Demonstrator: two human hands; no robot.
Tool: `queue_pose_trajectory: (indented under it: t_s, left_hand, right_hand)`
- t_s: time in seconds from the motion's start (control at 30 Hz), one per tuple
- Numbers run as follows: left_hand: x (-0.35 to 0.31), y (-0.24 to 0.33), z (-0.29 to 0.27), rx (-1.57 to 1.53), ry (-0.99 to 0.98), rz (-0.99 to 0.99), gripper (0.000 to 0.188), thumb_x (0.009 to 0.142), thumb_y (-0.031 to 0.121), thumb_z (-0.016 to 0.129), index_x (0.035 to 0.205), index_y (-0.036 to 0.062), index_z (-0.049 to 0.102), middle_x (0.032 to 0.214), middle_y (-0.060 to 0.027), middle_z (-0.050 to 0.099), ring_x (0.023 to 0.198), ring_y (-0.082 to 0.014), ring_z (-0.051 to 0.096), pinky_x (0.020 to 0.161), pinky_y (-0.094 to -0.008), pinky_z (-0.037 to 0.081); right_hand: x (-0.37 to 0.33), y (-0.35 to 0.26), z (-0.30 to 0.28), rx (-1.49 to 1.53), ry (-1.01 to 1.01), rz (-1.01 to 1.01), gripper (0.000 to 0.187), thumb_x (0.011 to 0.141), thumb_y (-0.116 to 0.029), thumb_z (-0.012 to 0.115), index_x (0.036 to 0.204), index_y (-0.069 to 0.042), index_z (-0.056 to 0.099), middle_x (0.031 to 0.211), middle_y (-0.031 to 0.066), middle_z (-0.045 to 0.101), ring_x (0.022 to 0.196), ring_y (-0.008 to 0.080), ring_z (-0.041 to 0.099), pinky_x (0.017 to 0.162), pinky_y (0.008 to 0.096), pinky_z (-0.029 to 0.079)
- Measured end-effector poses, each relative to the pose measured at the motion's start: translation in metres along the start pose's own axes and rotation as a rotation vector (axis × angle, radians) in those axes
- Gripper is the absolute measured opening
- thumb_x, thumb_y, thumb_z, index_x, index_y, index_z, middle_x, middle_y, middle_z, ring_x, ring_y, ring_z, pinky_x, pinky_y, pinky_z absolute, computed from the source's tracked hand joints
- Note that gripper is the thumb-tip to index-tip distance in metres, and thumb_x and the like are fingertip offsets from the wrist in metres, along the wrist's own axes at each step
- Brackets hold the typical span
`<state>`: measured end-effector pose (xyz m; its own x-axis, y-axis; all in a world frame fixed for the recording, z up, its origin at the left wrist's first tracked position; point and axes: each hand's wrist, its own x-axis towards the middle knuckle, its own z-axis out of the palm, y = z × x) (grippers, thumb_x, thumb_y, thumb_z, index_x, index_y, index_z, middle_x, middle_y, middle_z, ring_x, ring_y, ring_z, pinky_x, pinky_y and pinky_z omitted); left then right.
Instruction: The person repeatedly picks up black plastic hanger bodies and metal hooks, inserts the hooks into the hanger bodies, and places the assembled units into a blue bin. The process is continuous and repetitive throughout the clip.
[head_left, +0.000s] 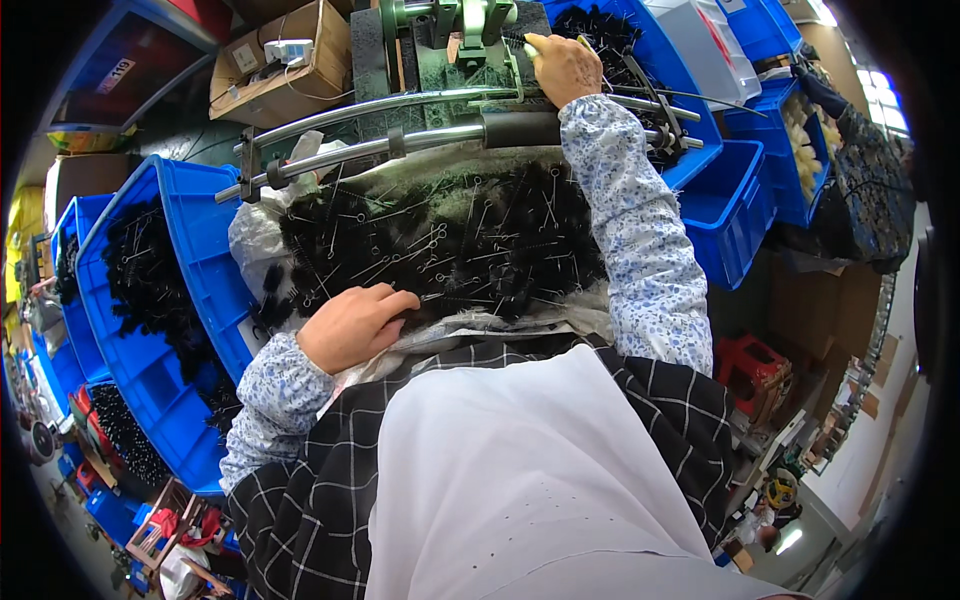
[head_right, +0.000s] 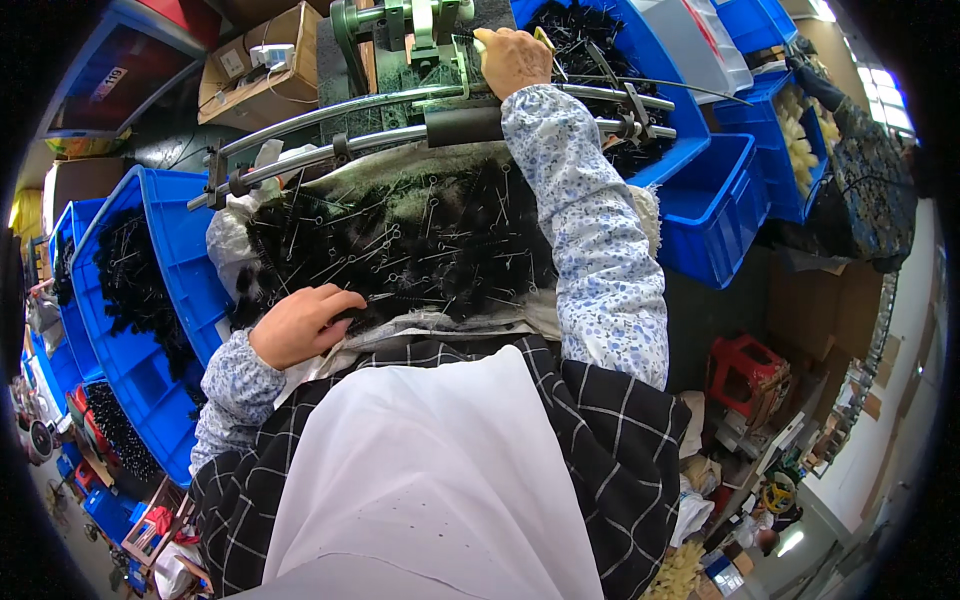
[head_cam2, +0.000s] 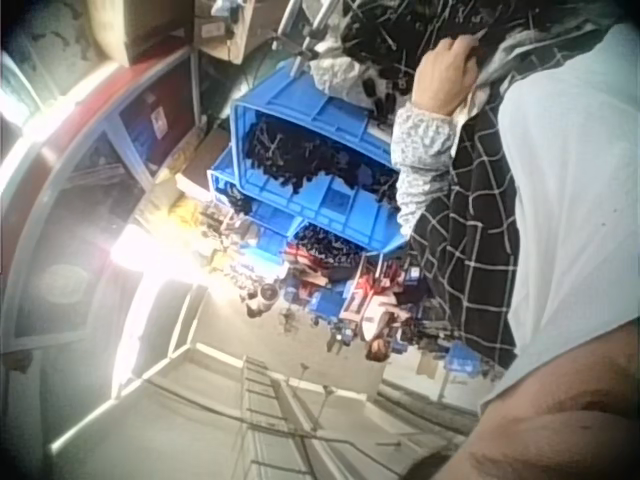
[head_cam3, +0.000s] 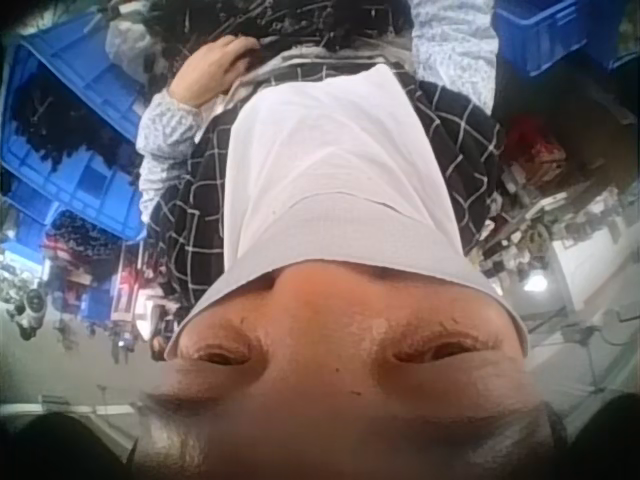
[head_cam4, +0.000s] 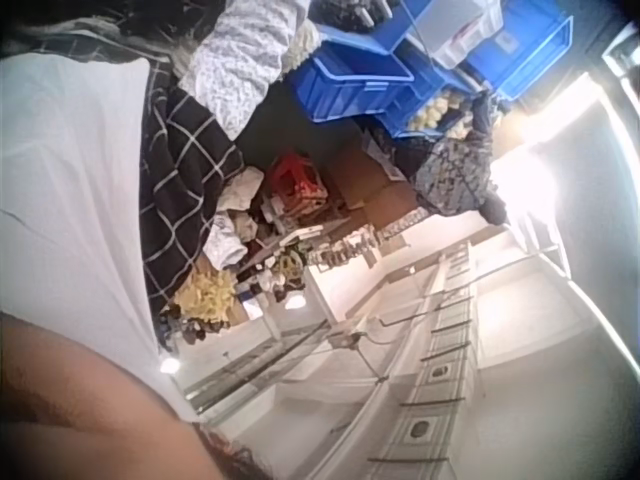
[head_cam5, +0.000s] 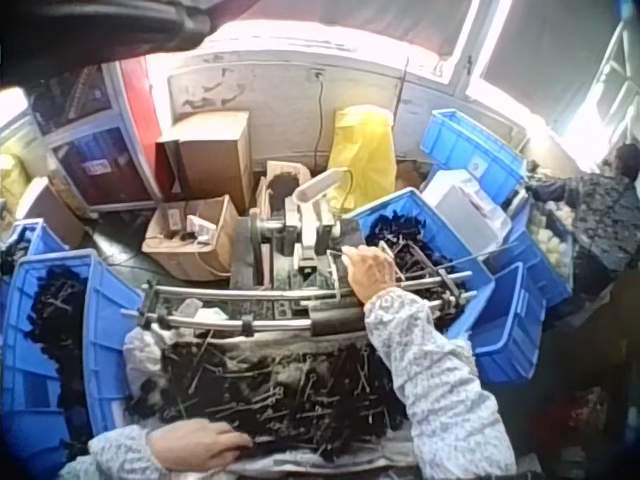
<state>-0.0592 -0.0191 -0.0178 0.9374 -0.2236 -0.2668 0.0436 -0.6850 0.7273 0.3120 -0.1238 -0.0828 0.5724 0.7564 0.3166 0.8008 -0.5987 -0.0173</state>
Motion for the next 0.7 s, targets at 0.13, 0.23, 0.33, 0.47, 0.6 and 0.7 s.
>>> queue_pose_trajectory:
  t_s: [0.13,0.23,0.33,0.47,0.6,0.7]
  left_hand:
    - [0.006,0.009,-0.017,-0.141,0.005,0.007,0.024,0.075,0.006,0.058,0.099,0.0060,0.056,0.083,-0.0102,0.058,0.068,-0.0253,0.058,0.064,-0.0343,0.048]
    - [0.007,0.013,-0.030,-0.152,0.030,-0.059,0.026,0.075,0.010,0.057,0.100,0.0066,0.055,0.090,-0.0132,0.060,0.078,-0.0307,0.058,0.072,-0.0389,0.047]
    - [0.002,0.002,-0.031,-0.068,0.139,-0.119,0.031,0.076,0.008,0.058,0.107,0.0051,0.055,0.094,-0.0147,0.059,0.082,-0.0299,0.059,0.076,-0.0387,0.047]
    - [-0.004,-0.003,-0.039,-0.269,0.088,-0.240,0.031,0.077,0.014,0.066,0.106,0.0053,0.057,0.096,-0.0120,0.061,0.084,-0.0256,0.059,0.078,-0.0371,0.047]
    - [-0.001,-0.004,-0.050,0.009,0.258,-0.036,0.033,0.073,0.025,0.071,0.100,0.0073,0.061,0.093,-0.0048,0.063,0.079,-0.0207,0.056,0.076,-0.0326,0.042]
    - [-0.001,0.001,-0.061,-0.006,0.314,-0.021,0.033,0.071,0.019,0.073,0.100,0.0068,0.061,0.093,-0.0070,0.062,0.080,-0.0233,0.054,0.079,-0.0333,0.040]
  right_hand:
    - [0.005,0.009,0.011,0.030,0.031,-0.041,0.023,0.084,-0.019,0.054,0.105,-0.018,0.064,0.090,0.0040,0.063,0.083,0.0243,0.058,0.080,0.0365,0.045]
    - [0.011,0.011,0.015,-0.057,0.027,-0.097,0.025,0.085,-0.021,0.054,0.108,-0.020,0.063,0.099,0.0018,0.059,0.089,0.0237,0.055,0.081,0.0382,0.044]
    - [0.000,0.008,-0.002,-0.100,0.006,0.026,0.032,0.081,-0.030,0.059,0.110,-0.017,0.061,0.105,0.0012,0.056,0.097,0.0239,0.052,0.084,0.0403,0.040]
    - [-0.011,0.014,-0.004,0.020,-0.015,0.155,0.037,0.076,-0.030,0.060,0.109,-0.012,0.061,0.105,0.0060,0.060,0.104,0.0266,0.052,0.086,0.0423,0.039]
    - [-0.011,0.009,0.010,0.054,0.057,0.112,0.036,0.075,-0.026,0.059,0.107,-0.011,0.061,0.101,0.0077,0.064,0.103,0.0267,0.055,0.085,0.0434,0.040]
    - [-0.003,-0.027,-0.002,0.065,-0.014,0.116,0.037,0.074,-0.026,0.059,0.107,-0.009,0.061,0.099,0.0103,0.064,0.105,0.0295,0.056,0.082,0.0423,0.043]
